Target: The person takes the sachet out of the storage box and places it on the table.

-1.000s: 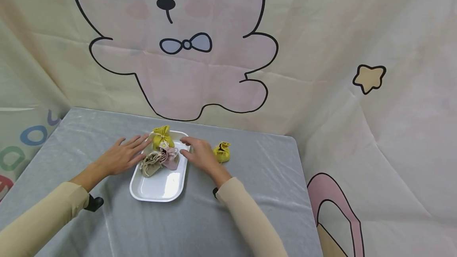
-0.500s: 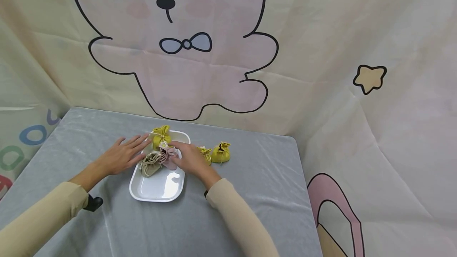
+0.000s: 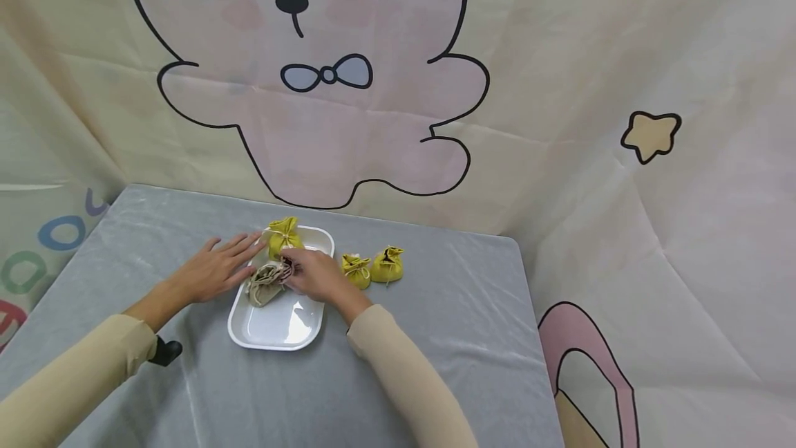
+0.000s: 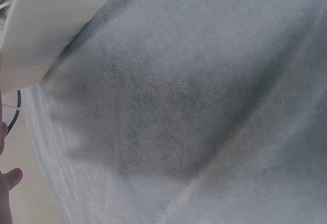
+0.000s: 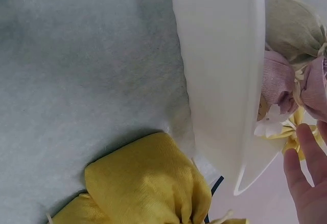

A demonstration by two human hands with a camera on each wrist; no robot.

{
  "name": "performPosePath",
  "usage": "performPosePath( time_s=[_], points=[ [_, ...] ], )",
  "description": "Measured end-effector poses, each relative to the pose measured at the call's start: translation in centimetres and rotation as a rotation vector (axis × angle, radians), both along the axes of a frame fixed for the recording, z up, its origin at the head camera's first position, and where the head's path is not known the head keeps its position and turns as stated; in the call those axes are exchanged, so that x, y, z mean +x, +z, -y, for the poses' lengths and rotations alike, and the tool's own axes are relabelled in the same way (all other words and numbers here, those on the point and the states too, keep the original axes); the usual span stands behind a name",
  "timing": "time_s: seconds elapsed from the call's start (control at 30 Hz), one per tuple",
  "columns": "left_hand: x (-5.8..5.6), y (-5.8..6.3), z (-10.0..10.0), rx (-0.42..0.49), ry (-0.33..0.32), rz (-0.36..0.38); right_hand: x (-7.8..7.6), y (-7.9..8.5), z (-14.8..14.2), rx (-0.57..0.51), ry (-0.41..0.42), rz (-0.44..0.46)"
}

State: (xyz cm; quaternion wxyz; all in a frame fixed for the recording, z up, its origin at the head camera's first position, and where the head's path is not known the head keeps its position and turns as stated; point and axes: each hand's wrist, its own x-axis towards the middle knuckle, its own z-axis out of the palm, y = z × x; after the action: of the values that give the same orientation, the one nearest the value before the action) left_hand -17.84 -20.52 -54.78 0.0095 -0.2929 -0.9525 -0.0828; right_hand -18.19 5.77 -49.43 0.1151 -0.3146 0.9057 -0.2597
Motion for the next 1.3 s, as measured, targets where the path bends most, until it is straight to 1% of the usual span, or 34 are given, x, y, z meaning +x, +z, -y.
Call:
performPosePath(
  time_s=[0.33,0.5,0.67,0.77,0.97,1.13,1.3],
  points=[
    [0.0,0.1,0.0,-0.009,-0.001,0.022,-0.2,-0.3,0.8,0.039,0.033,-0.008],
    [0.0,0.0,-0.1,0.0,-0.002,0.026,-0.1,-0.6,1.1,0.08,0.06,-0.062],
    [0.0,0.0,-0.1,0.007,-0.002,0.027,-0.1,-0.9,1.2,0.085,0.076,-0.108],
    [0.1,0.1,-0.1,0.006,-0.002,0.027,-0.1,-1.1,1.2,0.08,0.066,-0.124],
    [0.1,0.3,0.0,0.001,-0.001,0.028,-0.1,-1.3,1.1,0.066,0.041,-0.107],
    [0.0,0.2,0.0,-0.007,0.001,0.034,0.0,-1.5,1.0,0.064,0.017,-0.106],
    [0.0,0.1,0.0,-0.006,0.005,0.042,0.1,-1.6,0.8,0.065,-0.008,-0.125]
  ],
)
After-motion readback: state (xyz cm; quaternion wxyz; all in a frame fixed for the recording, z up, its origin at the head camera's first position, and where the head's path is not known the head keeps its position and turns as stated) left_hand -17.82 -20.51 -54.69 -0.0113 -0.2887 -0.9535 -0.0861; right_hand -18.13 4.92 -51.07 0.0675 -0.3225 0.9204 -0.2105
